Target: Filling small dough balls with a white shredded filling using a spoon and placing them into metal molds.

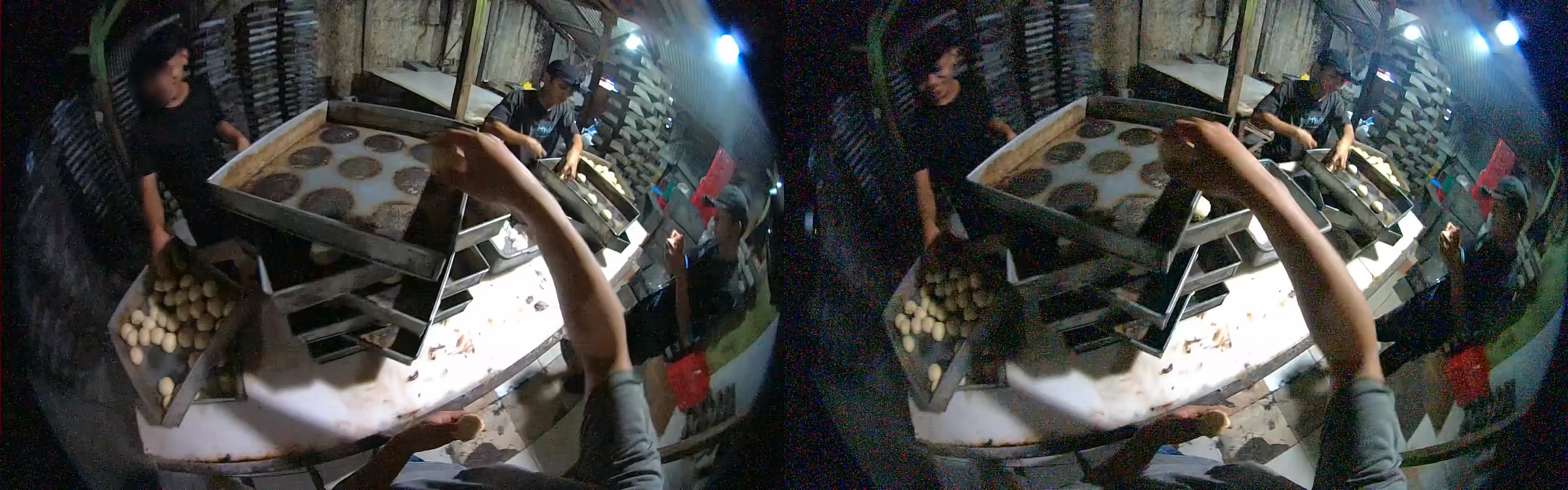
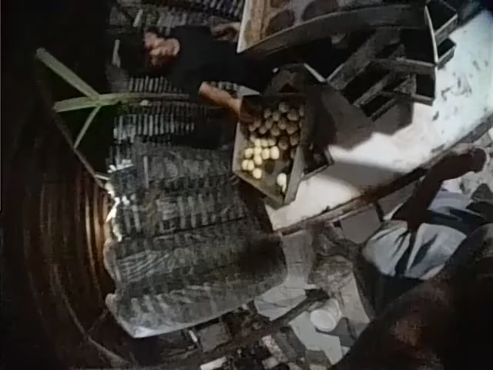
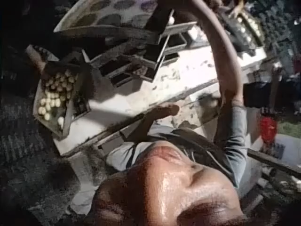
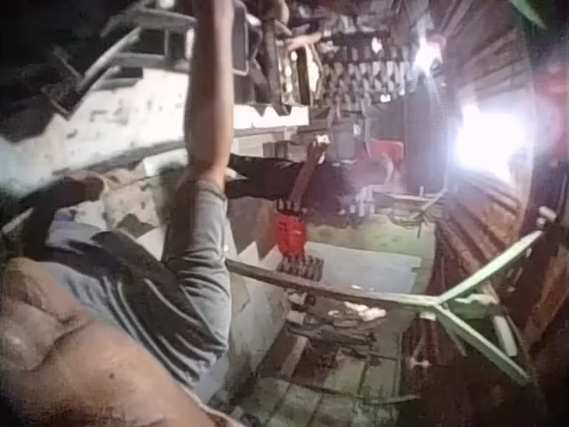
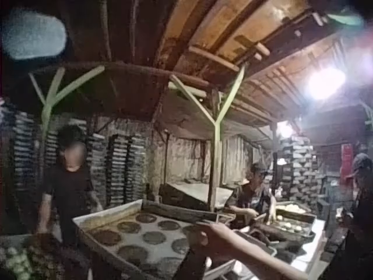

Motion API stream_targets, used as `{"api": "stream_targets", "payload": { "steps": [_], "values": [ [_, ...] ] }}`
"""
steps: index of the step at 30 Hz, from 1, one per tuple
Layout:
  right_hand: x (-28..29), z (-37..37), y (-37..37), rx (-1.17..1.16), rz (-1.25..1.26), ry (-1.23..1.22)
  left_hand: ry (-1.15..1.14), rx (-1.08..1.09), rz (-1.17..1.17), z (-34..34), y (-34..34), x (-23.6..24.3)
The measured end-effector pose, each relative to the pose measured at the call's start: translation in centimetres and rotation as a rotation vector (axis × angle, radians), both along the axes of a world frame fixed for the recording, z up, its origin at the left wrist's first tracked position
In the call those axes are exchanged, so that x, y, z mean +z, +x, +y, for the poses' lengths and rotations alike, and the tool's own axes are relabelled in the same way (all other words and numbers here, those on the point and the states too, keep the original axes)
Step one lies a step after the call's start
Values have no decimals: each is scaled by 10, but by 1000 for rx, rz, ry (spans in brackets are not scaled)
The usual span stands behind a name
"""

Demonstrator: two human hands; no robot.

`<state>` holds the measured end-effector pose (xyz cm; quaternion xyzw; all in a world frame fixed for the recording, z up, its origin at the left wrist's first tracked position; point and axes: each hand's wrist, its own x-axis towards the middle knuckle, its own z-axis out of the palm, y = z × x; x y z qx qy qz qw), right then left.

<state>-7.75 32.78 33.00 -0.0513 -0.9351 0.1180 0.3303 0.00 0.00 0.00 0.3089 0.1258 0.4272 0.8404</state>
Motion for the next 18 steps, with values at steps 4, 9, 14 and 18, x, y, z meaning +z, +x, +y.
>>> {"api": "stream_targets", "payload": {
  "steps": [4,9,14,18],
  "values": [
    [-1,47,-87,204,-385,106,-17,3,-19,45,-43,31],
    [-15,82,-84,321,-507,-399,67,58,-26,103,6,38],
    [24,-20,120,174,436,-218,-97,85,-69,163,50,25],
    [-160,-12,315,-68,643,-771,413,350,429,217,102,25]
  ]
}}
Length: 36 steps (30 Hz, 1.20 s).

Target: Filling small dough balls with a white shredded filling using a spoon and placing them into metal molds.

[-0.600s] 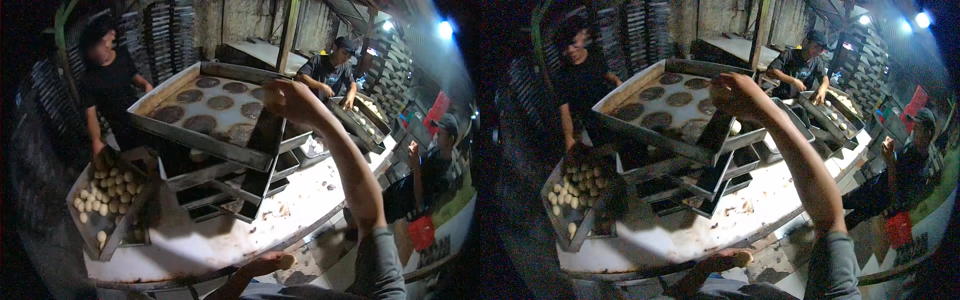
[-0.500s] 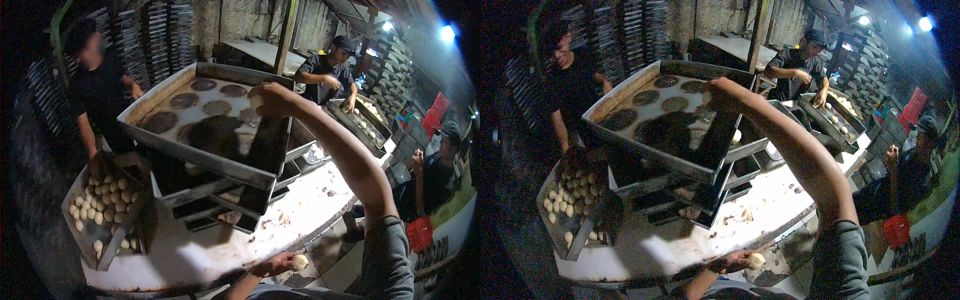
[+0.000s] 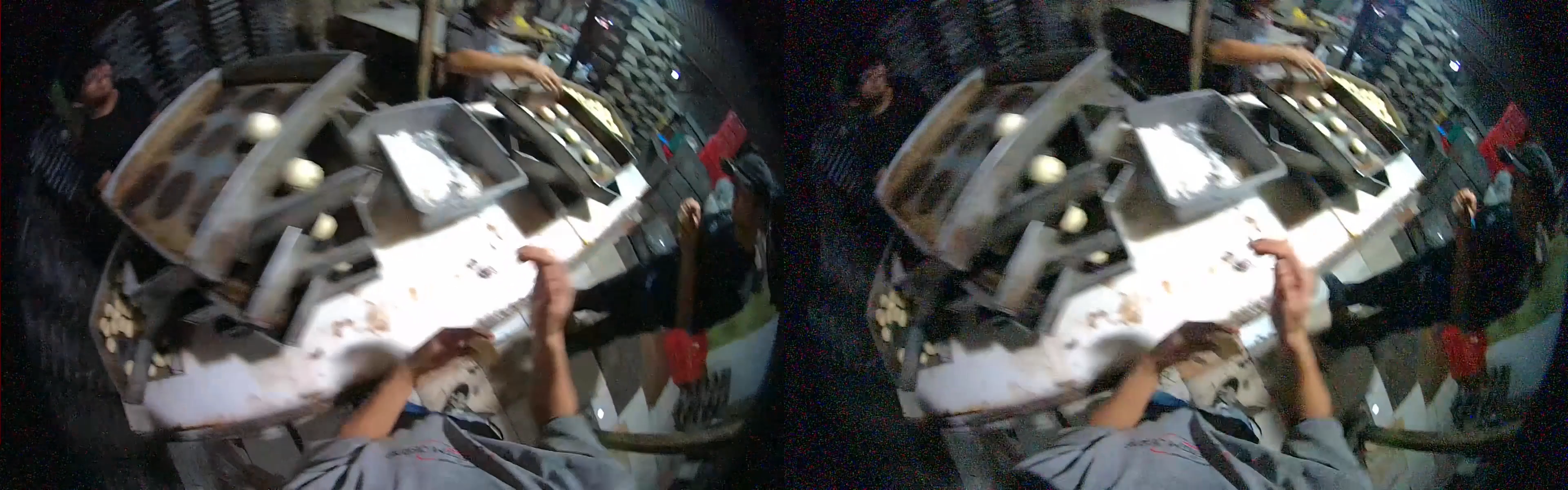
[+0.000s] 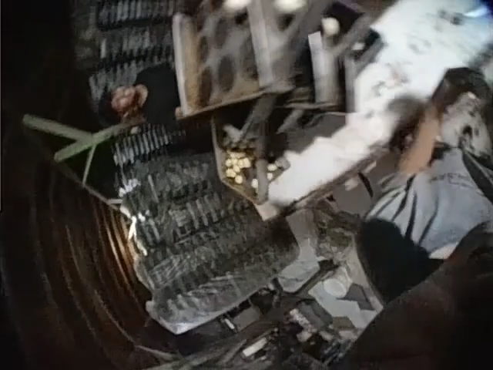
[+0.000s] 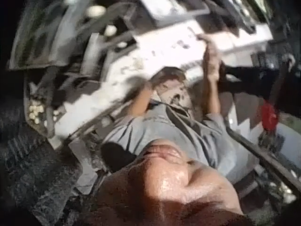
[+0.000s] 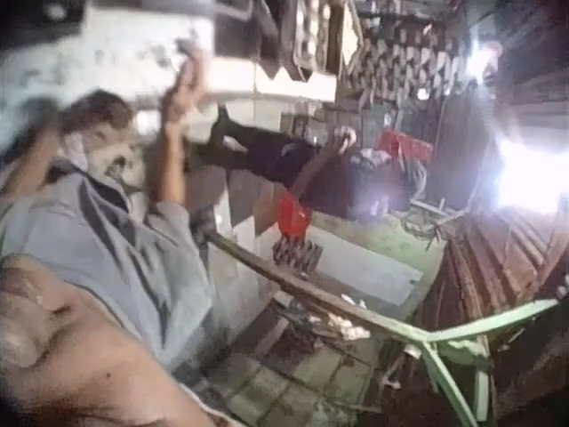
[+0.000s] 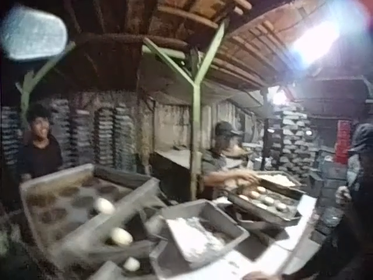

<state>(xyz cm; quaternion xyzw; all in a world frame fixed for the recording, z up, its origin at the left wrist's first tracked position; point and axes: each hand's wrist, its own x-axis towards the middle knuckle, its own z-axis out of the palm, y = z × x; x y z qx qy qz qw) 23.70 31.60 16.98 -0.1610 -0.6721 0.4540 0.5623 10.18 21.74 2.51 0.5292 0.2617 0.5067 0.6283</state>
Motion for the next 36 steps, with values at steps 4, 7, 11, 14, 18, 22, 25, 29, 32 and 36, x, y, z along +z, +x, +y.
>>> {"api": "stream_targets", "payload": {
  "steps": [4,7,11,14,18,22,25,29,32,36],
  "values": [
    [-121,-46,95,-157,63,-667,-55,358,172,22,97,9],
    [-131,-31,133,-154,116,-871,-145,371,261,40,164,1],
    [-133,9,163,299,104,-1187,-99,-25,308,56,176,7],
    [-144,22,129,621,98,-1183,-233,-131,169,66,147,-20],
    [-143,70,78,93,-625,-391,-589,-50,-639,53,119,-39],
    [-166,140,59,-234,-831,234,-494,378,-753,63,89,-47],
    [-171,154,54,-115,-1021,481,-379,465,-794,83,63,-30],
    [-147,178,40,0,-938,469,-529,606,-630,97,28,-66],
    [-92,211,10,1,-780,153,-492,528,-754,112,-5,-48],
    [-35,271,-109,47,-1235,624,-283,575,-801,120,-37,-24]
  ]
}}
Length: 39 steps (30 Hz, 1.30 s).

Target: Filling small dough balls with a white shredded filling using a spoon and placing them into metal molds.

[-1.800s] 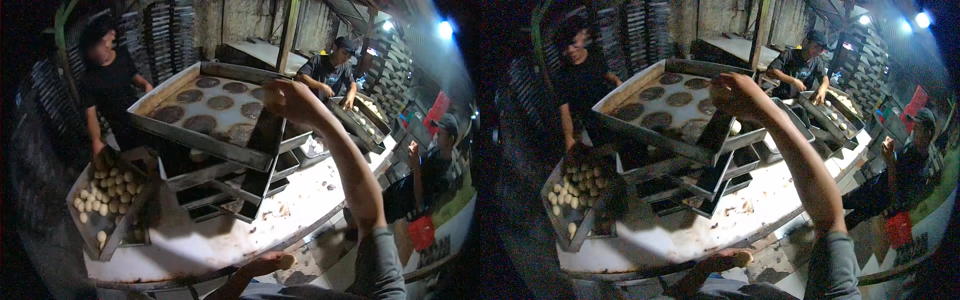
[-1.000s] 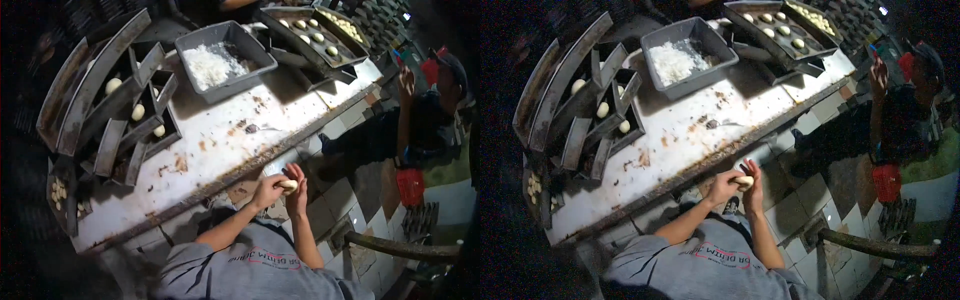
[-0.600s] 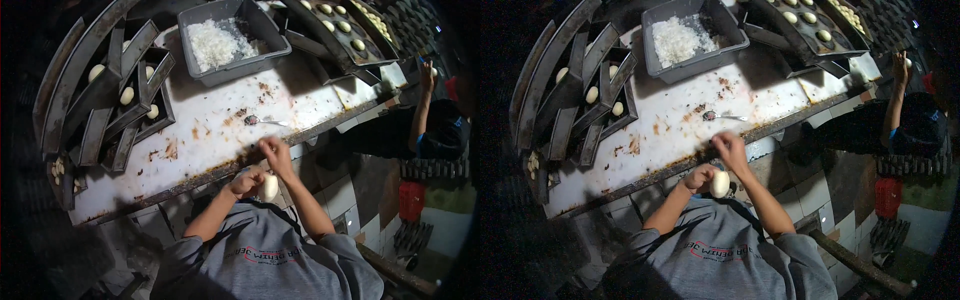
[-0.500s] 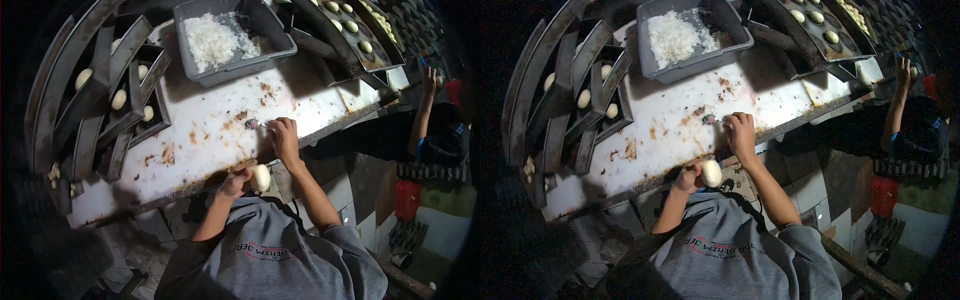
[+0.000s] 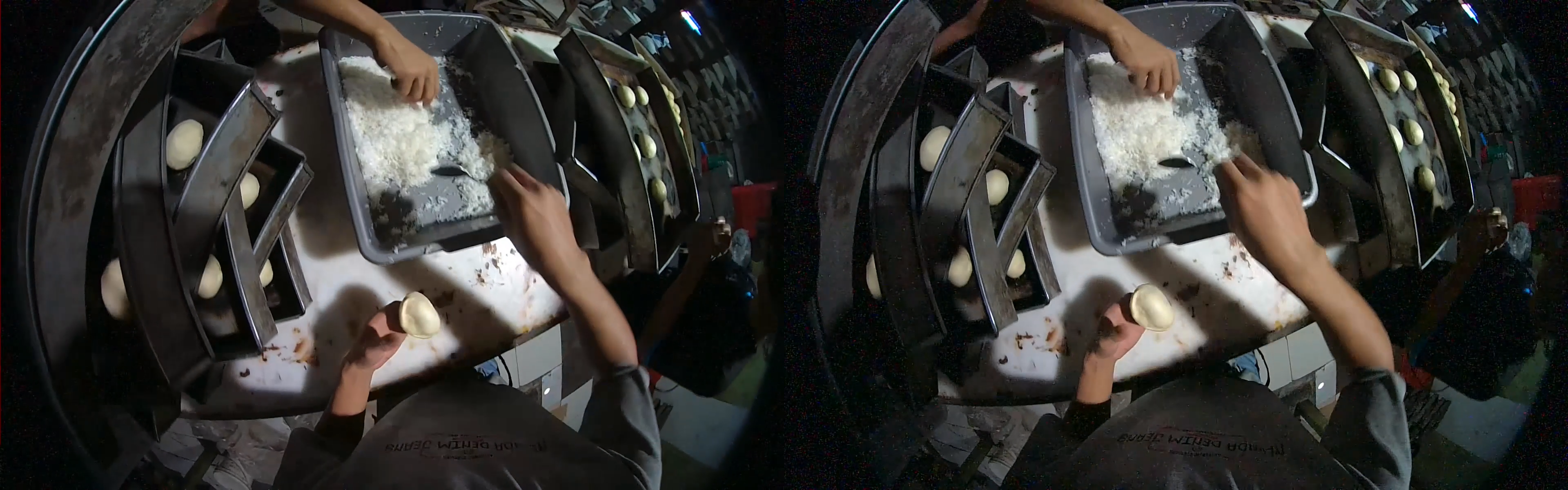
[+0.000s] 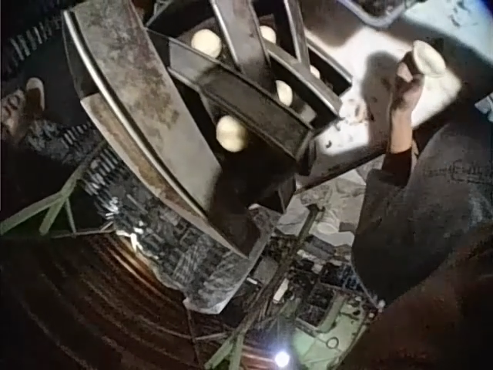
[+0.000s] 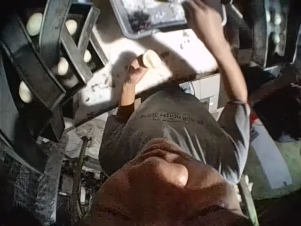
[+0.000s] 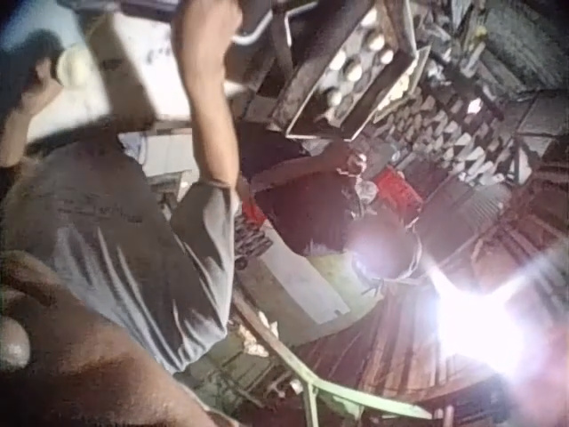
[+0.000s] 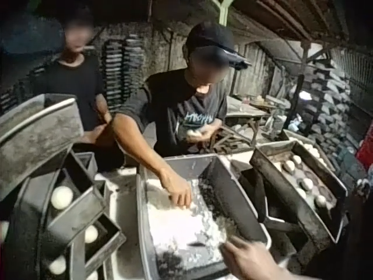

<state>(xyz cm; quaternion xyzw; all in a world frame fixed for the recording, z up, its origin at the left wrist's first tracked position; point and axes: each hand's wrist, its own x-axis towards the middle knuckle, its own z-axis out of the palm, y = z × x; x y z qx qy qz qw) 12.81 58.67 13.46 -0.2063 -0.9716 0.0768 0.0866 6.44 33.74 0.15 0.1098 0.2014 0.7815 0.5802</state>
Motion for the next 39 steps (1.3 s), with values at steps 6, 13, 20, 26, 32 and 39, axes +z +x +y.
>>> {"api": "stream_targets", "payload": {
  "steps": [6,13,20,26,32,39],
  "values": [
    [-45,34,-64,151,-360,84,-223,90,184,5,-11,-28],
    [-44,26,-66,379,-241,190,-391,13,639,-29,-25,-51],
    [-37,-8,-74,397,-343,-150,-8,135,-556,-3,-23,-22],
    [14,-28,-75,321,-630,-166,-295,257,105,-2,-6,-39],
    [-18,1,-56,457,-264,-326,-61,354,-336,28,-1,-19],
    [31,-7,-28,361,-176,-674,-13,372,-431,29,12,-8]
  ]
}}
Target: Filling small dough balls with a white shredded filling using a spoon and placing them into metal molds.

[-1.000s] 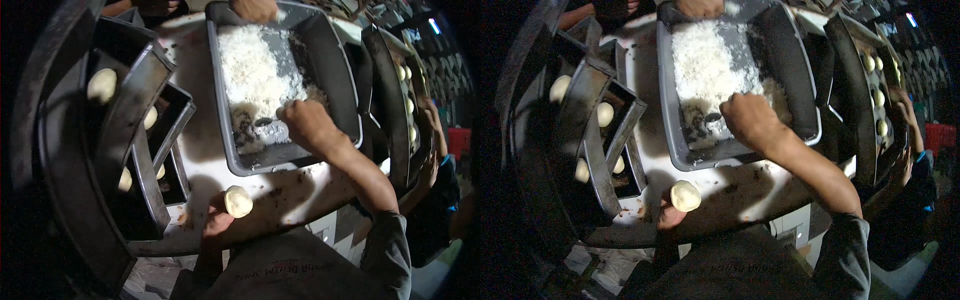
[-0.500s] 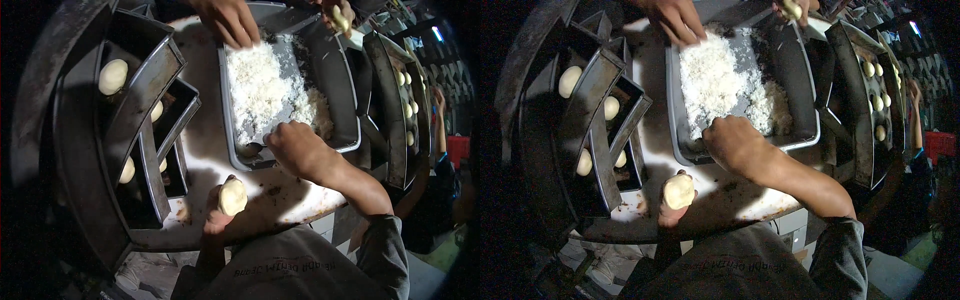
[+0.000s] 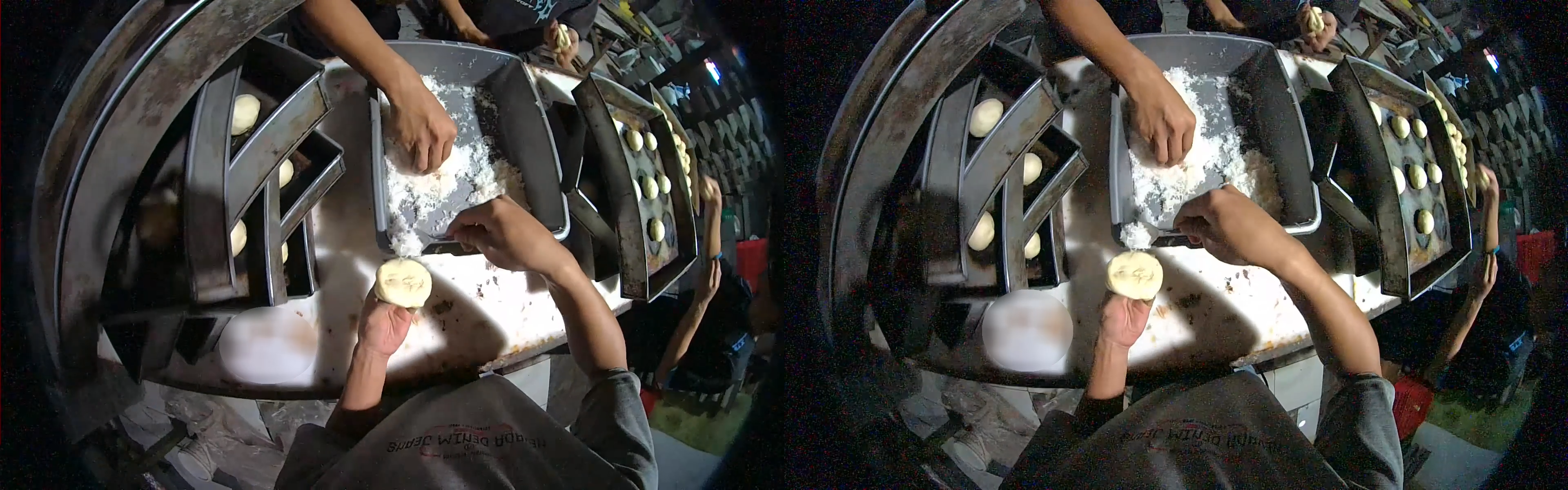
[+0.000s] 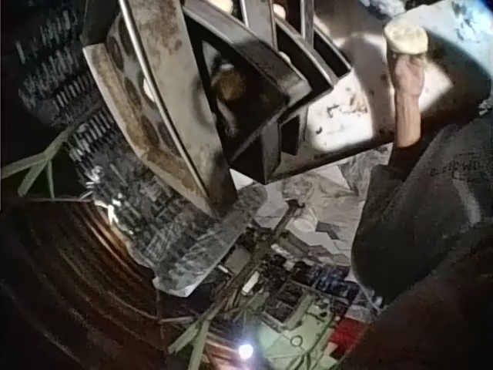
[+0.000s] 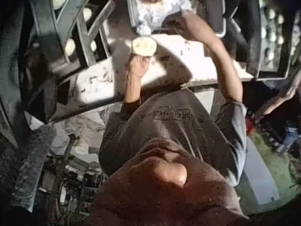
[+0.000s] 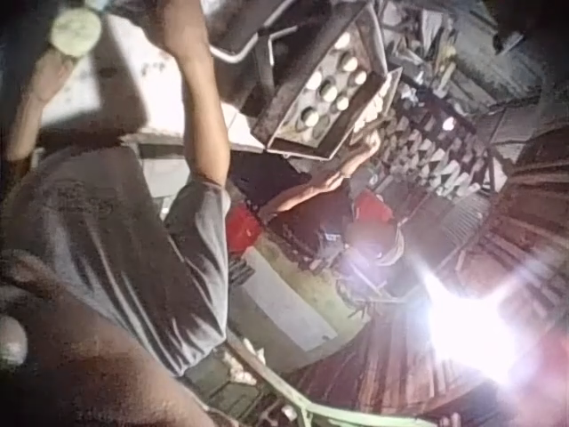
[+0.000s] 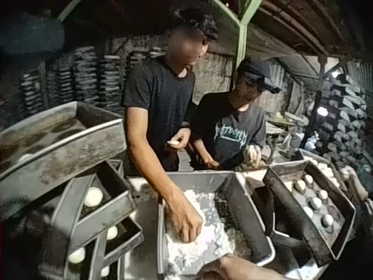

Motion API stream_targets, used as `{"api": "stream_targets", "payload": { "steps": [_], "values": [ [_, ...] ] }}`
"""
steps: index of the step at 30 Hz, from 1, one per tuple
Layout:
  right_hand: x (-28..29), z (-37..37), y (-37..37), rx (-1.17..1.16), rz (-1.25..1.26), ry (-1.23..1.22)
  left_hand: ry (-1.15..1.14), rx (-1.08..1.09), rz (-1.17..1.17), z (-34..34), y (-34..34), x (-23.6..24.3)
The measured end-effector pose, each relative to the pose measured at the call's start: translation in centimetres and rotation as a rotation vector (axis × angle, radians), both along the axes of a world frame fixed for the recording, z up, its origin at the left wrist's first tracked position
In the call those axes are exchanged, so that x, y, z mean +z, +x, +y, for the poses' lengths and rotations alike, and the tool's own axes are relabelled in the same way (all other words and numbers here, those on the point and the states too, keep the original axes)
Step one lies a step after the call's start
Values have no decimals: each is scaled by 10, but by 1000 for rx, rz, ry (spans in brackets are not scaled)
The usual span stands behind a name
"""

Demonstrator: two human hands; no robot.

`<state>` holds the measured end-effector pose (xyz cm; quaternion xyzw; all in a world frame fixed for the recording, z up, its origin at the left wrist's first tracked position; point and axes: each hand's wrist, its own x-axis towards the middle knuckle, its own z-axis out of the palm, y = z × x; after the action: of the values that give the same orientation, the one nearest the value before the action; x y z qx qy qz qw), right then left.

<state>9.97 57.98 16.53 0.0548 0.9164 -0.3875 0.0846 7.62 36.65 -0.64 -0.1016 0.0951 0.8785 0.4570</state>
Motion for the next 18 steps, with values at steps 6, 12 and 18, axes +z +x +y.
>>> {"api": "stream_targets", "payload": {
  "steps": [6,12,18],
  "values": [
    [-33,-55,74,-121,371,298,65,-17,-15,4,17,10],
    [-86,-74,140,-74,594,316,-177,-161,218,-15,53,20],
    [-169,-79,192,-345,482,4,-422,-59,180,-44,105,-18]
  ]
}}
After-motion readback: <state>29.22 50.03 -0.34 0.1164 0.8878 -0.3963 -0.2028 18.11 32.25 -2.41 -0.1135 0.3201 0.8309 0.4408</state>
